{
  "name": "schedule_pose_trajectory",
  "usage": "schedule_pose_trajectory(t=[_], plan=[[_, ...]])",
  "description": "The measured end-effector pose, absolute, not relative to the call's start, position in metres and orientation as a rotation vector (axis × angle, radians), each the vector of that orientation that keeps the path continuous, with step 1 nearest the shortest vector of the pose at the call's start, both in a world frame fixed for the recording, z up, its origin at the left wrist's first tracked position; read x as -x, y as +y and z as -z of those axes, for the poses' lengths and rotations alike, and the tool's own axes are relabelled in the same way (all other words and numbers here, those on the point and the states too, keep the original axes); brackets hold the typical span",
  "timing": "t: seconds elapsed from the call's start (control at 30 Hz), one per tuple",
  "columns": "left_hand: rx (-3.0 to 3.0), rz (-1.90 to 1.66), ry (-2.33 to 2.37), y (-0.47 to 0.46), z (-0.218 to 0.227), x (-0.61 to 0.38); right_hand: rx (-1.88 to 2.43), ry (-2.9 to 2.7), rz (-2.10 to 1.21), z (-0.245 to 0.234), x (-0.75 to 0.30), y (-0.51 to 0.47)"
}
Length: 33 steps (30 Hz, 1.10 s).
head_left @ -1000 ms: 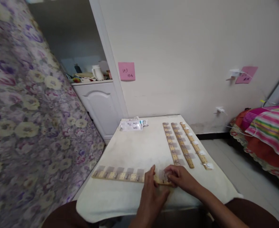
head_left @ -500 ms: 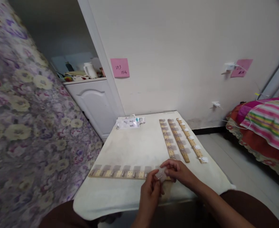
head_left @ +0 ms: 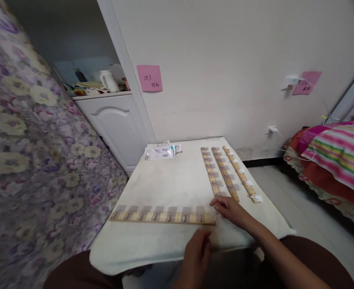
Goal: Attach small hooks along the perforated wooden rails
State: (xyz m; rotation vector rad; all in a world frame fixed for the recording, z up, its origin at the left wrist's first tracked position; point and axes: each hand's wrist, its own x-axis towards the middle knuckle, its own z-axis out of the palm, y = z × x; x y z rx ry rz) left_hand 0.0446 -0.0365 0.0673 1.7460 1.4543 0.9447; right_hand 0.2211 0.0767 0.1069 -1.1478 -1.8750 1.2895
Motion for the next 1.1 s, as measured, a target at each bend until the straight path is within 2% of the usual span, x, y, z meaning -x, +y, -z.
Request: schedule_pose_trajectory(t=[0.2,0.6,1.1], plan=[[-2.071,-0.818,1.468,-0.037,-0.058,-0.044,1.189,-2.082,-1.019,-0.093,-0.211,0.074],[-2.150,-0.502,1.613,-0.033,-0.057,-0.048,1.334,-2.226,-0.649,-0.076,-0.207,0.078],[-2.263,-0.211,1.755,-0.024,-0.052,-0.057,1.357,-2.266,-0.628,-0.073,-0.201,0.081]])
